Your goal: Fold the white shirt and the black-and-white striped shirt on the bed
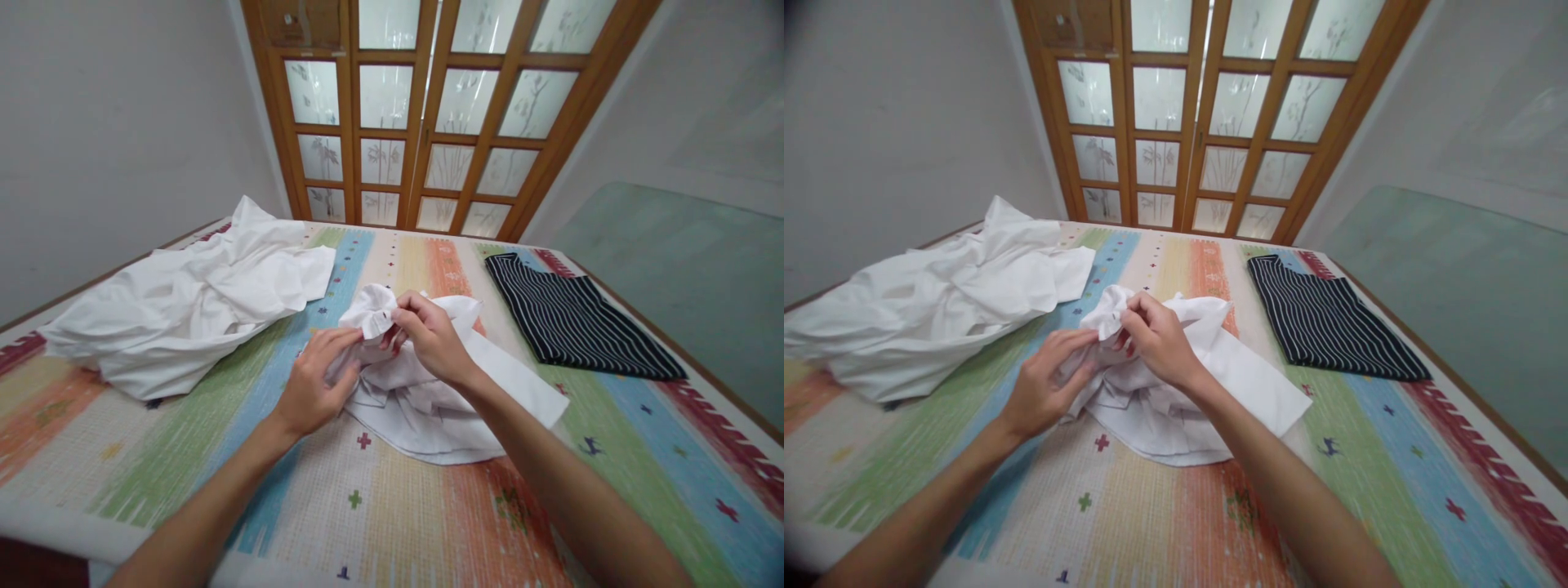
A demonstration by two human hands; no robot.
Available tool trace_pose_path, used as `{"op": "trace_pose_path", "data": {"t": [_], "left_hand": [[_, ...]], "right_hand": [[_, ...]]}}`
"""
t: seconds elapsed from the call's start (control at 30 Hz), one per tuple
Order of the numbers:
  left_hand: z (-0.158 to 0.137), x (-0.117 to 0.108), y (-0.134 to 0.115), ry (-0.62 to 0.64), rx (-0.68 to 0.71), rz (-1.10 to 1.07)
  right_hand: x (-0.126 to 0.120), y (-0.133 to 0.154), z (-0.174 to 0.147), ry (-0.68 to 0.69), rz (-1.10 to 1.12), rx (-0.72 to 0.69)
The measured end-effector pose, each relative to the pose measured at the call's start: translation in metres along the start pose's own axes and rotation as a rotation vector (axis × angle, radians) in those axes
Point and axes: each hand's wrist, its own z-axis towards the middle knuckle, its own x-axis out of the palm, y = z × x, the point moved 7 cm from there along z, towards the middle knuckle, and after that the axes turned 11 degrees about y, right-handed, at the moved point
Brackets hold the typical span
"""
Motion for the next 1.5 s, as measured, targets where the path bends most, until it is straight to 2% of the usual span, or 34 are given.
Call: {"op": "trace_pose_path", "data": {"t": [0.17,0.3,0.37,0.47,0.57,0.7,0.83,1.0,1.27,1.5], "left_hand": [[0.001,0.011,0.011,0.029,-0.155,0.015],[-0.001,0.013,0.026,0.064,-0.277,-0.130],[-0.003,0.010,0.031,0.030,-0.334,-0.206],[-0.006,0.009,0.030,-0.003,-0.344,-0.258],[-0.007,0.010,0.023,-0.008,-0.292,-0.248],[-0.007,0.013,0.016,0.026,-0.240,-0.306],[-0.005,0.014,0.017,0.047,-0.271,-0.350],[-0.001,0.014,0.013,0.091,-0.251,-0.360],[-0.004,0.017,0.019,0.104,-0.285,-0.461],[-0.007,0.021,0.018,0.115,-0.311,-0.456]], "right_hand": [[0.001,0.003,0.000,-0.007,0.053,-0.044],[-0.001,0.004,0.000,-0.067,0.063,-0.065],[0.007,0.003,0.000,0.029,-0.041,-0.025],[0.021,0.003,-0.001,0.183,-0.334,0.024],[0.026,0.002,-0.002,0.197,-0.550,0.037],[0.025,-0.002,-0.001,0.193,-0.690,0.078],[0.024,-0.003,-0.002,0.270,-0.630,0.107],[0.020,-0.004,-0.003,0.286,-0.555,0.116],[0.024,-0.024,-0.003,0.359,-0.312,0.189],[0.026,-0.021,-0.003,0.369,-0.533,0.123]]}}
